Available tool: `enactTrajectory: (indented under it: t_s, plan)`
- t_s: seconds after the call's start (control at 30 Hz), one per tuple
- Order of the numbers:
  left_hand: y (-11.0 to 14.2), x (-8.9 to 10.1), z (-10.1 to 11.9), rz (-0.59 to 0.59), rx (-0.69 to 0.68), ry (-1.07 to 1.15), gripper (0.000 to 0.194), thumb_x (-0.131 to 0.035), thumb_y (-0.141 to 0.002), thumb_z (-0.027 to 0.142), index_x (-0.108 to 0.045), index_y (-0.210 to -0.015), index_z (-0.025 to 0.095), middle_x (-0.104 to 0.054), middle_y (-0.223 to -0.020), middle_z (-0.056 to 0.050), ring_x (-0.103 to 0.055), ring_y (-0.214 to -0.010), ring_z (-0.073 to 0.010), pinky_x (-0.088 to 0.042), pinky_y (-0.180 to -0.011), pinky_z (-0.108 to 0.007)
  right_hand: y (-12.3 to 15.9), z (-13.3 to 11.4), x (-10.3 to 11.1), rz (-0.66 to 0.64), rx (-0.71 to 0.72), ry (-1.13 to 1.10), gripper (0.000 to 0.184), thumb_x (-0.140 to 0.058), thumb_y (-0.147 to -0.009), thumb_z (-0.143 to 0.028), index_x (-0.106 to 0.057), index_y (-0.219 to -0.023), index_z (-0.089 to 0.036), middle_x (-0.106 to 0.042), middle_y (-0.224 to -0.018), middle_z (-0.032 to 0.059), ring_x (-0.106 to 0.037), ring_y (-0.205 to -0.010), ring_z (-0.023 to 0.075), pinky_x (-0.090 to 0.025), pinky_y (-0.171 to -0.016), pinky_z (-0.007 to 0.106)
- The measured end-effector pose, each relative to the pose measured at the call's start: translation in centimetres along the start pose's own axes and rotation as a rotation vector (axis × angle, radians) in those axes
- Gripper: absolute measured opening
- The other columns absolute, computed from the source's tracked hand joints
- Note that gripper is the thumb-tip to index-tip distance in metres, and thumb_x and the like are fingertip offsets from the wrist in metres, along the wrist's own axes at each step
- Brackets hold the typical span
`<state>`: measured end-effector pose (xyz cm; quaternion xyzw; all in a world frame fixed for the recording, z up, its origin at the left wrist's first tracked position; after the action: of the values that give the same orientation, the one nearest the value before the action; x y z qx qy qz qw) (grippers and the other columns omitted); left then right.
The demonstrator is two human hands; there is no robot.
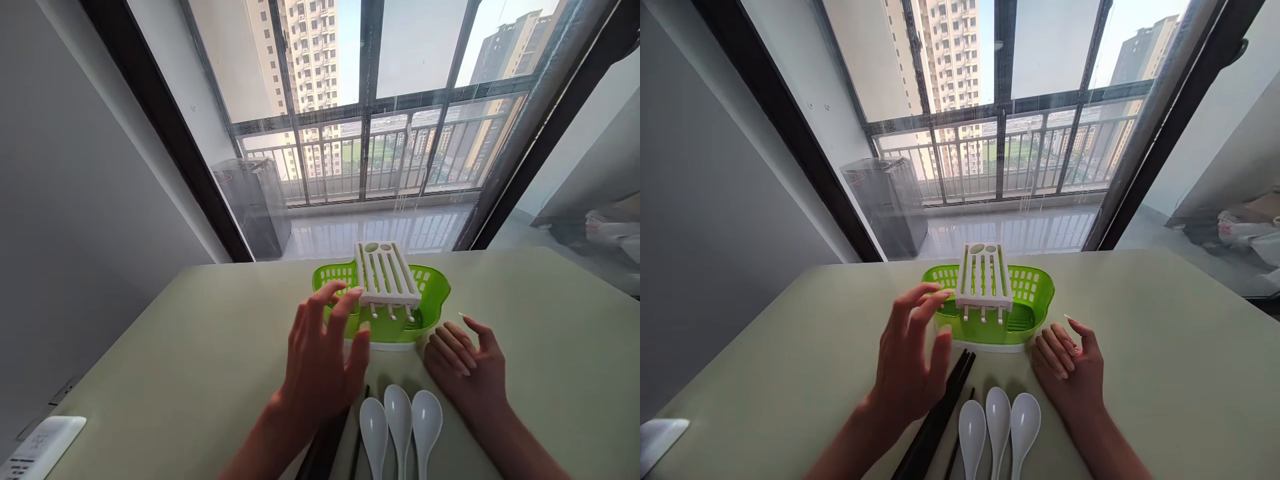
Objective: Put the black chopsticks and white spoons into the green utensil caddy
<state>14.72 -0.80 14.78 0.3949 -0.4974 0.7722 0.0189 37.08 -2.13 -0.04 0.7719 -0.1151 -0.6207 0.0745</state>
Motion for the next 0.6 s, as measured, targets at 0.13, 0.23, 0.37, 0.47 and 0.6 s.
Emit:
enactTrajectory:
  t_s: [0.13, 0.23, 0.37, 0.47, 0.6]
  plan:
    - [3.4, 1.0, -3.6, 0.078, 0.099, 0.103, 0.009, -0.044, -0.104, 0.018, -0.049, -0.109, 0.023, -0.056, -0.088, 0.001, -0.053, -0.061, -0.0113, -0.046, -0.058, -0.024, 0.0, -0.2, 0.1, -0.009, 0.007, 0.044, 0.045, -0.066, -0.088, -0.032, -0.038, -0.054, -0.025, -0.035, -0.037, -0.0075, -0.019, -0.034, 0.0070, -0.035, -0.039, 0.022]
    - [6.2, 0.4, -5.8, -0.163, 0.209, 0.108, 0.024, -0.040, -0.104, 0.012, -0.041, -0.084, 0.025, -0.037, -0.062, 0.010, -0.033, -0.048, -0.0098, -0.032, -0.052, -0.024, 0.0, -0.3, 0.2, -0.015, 0.018, 0.084, 0.045, -0.065, -0.089, -0.032, -0.039, -0.053, -0.025, -0.034, -0.036, -0.0077, -0.017, -0.034, 0.0071, -0.034, -0.039, 0.021]
    - [9.2, -0.5, -7.0, -0.411, 0.201, 0.093, 0.033, -0.044, -0.103, 0.016, -0.037, -0.072, 0.025, -0.035, -0.057, 0.010, -0.030, -0.049, -0.0098, -0.027, -0.052, -0.026, 0.0, -0.4, 0.3, -0.011, 0.034, 0.118, 0.045, -0.065, -0.089, -0.030, -0.039, -0.053, -0.025, -0.033, -0.036, -0.0079, -0.017, -0.034, 0.0076, -0.034, -0.039, 0.022]
    - [10.6, -1.1, -7.0, -0.533, 0.203, 0.094, 0.034, -0.046, -0.100, 0.016, -0.036, -0.069, 0.024, -0.041, -0.057, 0.009, -0.034, -0.050, -0.0099, -0.030, -0.054, -0.026, 0.3, -0.5, 0.4, 0.012, 0.019, 0.095, 0.045, -0.065, -0.089, -0.029, -0.038, -0.053, -0.025, -0.033, -0.036, -0.0080, -0.016, -0.033, 0.0076, -0.034, -0.039, 0.023]
    - [11.3, -1.6, -6.5, -0.574, 0.153, 0.087, 0.031, -0.050, -0.097, 0.016, -0.041, -0.068, 0.023, -0.049, -0.056, 0.009, -0.042, -0.049, -0.0099, -0.033, -0.055, -0.026, 0.6, -0.6, 0.7, 0.047, -0.002, 0.051, 0.047, -0.066, -0.089, -0.026, -0.036, -0.052, -0.024, -0.032, -0.035, -0.0079, -0.016, -0.033, 0.0076, -0.033, -0.039, 0.024]
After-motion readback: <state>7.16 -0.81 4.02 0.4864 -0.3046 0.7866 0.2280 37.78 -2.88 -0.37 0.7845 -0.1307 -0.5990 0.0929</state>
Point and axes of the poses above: each hand's wrist, its own y-axis away from the middle knuckle, its own x-axis out of the back of the hand, z = x × y, the point moved 4 cm from there along -y, towards the middle knuckle
